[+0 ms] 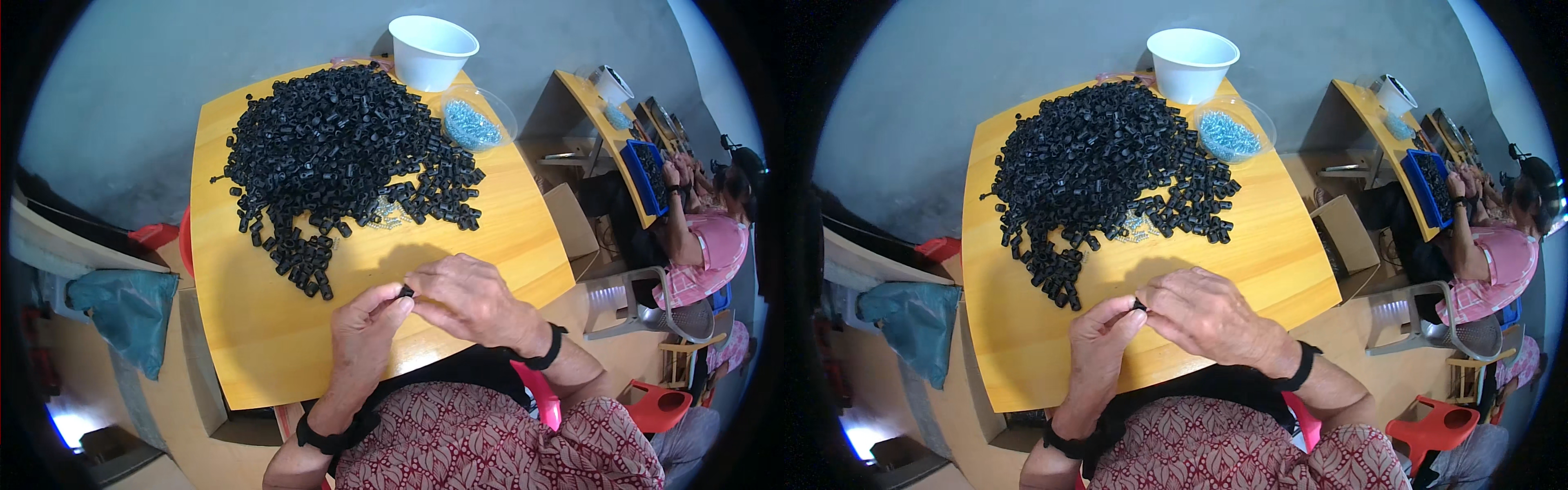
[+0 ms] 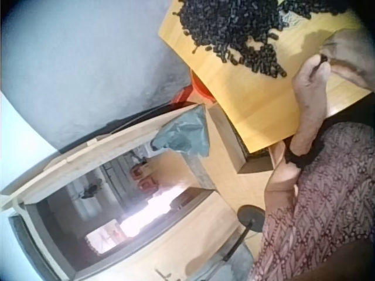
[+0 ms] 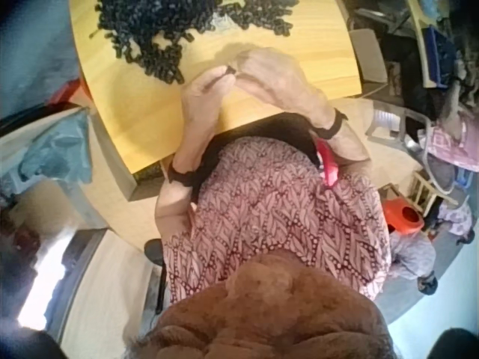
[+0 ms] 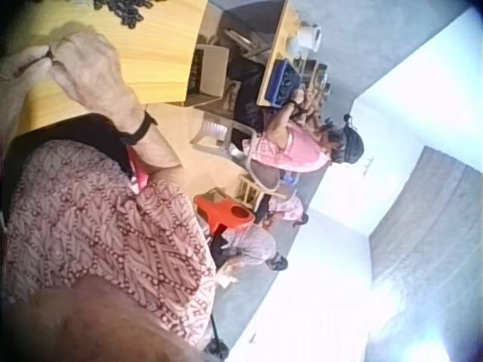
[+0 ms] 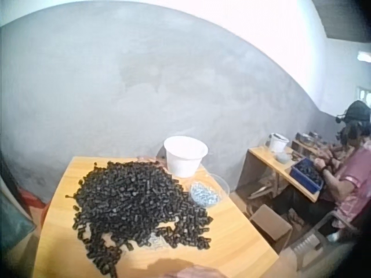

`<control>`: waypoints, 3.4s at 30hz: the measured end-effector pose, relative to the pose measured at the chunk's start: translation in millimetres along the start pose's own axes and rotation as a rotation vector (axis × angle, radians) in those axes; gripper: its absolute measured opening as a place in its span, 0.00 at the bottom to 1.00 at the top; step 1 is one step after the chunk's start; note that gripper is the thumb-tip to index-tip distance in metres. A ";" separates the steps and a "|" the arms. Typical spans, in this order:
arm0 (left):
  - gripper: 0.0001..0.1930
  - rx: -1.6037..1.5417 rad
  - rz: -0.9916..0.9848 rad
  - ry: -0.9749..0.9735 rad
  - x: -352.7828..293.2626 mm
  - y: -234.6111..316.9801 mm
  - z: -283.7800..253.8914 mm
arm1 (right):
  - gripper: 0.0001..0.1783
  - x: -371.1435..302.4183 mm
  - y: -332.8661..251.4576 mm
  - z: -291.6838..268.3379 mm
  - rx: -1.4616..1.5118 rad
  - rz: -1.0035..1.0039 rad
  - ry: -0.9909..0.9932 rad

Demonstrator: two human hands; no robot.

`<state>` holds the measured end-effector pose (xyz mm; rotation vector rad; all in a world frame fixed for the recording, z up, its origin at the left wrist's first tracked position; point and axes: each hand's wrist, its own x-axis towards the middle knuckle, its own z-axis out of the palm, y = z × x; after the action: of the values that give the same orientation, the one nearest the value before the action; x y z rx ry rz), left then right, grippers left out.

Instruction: The recorder is assembling small black plastic parts by manually inserting tiny metal pins into them.

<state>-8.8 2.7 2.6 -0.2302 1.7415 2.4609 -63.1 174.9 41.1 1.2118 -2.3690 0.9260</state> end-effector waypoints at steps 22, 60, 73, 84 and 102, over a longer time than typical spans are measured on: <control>0.13 0.020 0.030 -0.001 1.2 -3.1 3.8 | 0.17 -17.0 -1.2 10.6 0.011 0.067 0.107; 0.13 0.420 0.140 0.109 -6.4 57.2 -21.7 | 0.18 8.4 -10.8 12.1 -0.037 -0.015 0.065; 0.13 0.320 0.098 0.830 -95.9 17.5 -286.3 | 0.08 20.8 30.7 -3.2 -0.193 -0.004 -0.113; 0.10 0.275 0.260 0.512 -51.0 73.8 -143.4 | 0.05 63.6 33.3 37.8 -0.163 -0.046 -0.173; 0.09 -0.002 0.031 0.119 -8.7 29.7 -73.1 | 0.06 75.7 42.1 65.1 -0.238 -0.130 -0.237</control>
<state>-1.5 -76.2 7.8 -0.3590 1.8014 2.5190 -141.2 103.6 17.3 1.4228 -2.4566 0.4652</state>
